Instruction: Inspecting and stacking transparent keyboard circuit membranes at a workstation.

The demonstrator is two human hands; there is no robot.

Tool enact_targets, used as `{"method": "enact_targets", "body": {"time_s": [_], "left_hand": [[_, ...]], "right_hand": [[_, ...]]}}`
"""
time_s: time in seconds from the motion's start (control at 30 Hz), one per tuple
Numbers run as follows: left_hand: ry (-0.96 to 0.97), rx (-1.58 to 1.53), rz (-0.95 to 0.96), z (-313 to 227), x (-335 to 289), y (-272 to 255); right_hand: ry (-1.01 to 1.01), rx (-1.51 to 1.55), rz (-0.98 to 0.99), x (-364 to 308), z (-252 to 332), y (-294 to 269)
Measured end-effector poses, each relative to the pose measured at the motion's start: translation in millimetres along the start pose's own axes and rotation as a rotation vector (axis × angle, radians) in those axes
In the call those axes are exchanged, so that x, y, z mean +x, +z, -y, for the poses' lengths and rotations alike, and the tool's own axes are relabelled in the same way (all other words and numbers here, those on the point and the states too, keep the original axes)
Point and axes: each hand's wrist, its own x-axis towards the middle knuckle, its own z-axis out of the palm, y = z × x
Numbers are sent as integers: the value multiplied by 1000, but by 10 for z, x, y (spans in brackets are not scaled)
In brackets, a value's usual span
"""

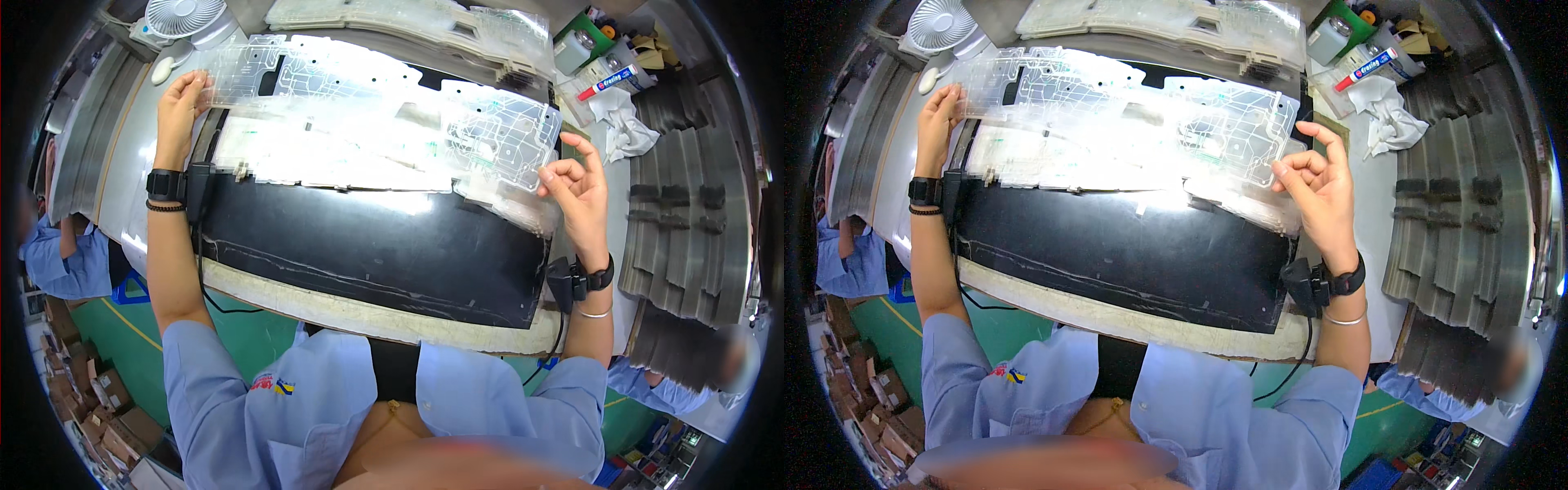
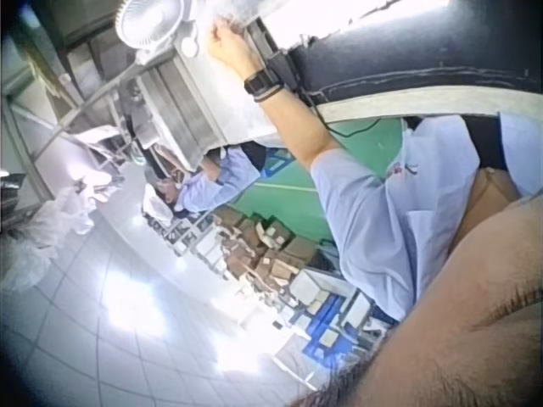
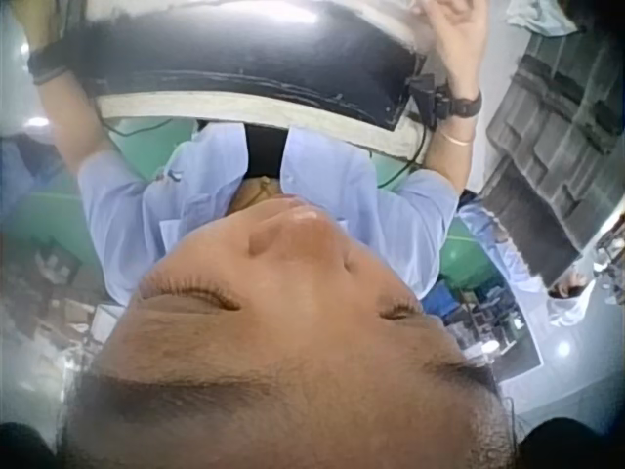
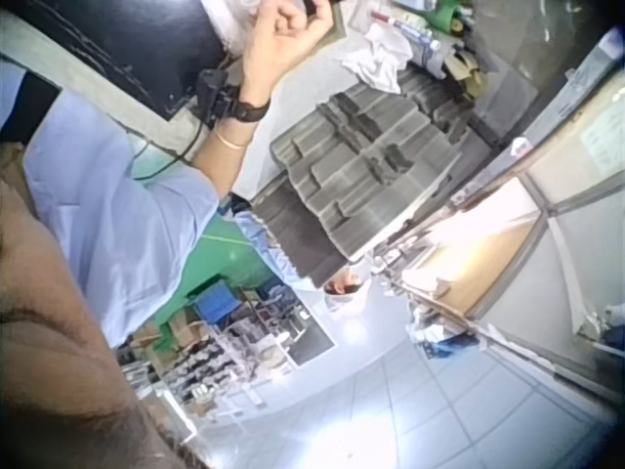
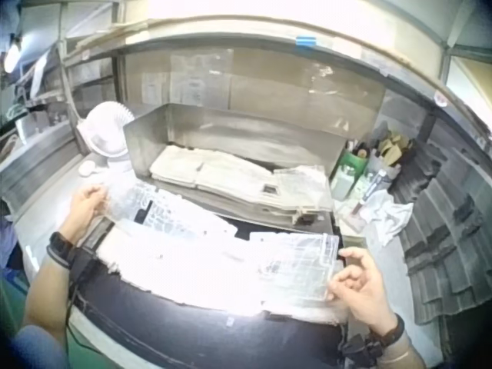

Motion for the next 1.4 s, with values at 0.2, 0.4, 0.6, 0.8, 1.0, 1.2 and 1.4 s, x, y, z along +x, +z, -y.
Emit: {"method": "enact_targets", "body": {"time_s": [0.2,0.4,0.6,0.8,1.0,1.2,1.4], "left_hand": [[-9,25,39,53,53,-67],[-6,62,53,68,96,-57],[-5,45,18,21,83,-41],[60,114,92,-118,-135,143],[4,-132,211,-442,-312,374],[130,-326,76,-427,-199,201],[127,135,212,-356,-225,269]], "right_hand": [[51,76,6,44,-38,-33],[74,55,6,68,-38,-59],[67,74,9,79,-122,-97],[97,-52,-118,123,-227,-170],[89,238,-186,704,-421,-571],[90,253,-191,1803,-632,-764],[55,28,-263,1778,-319,-657]]}}
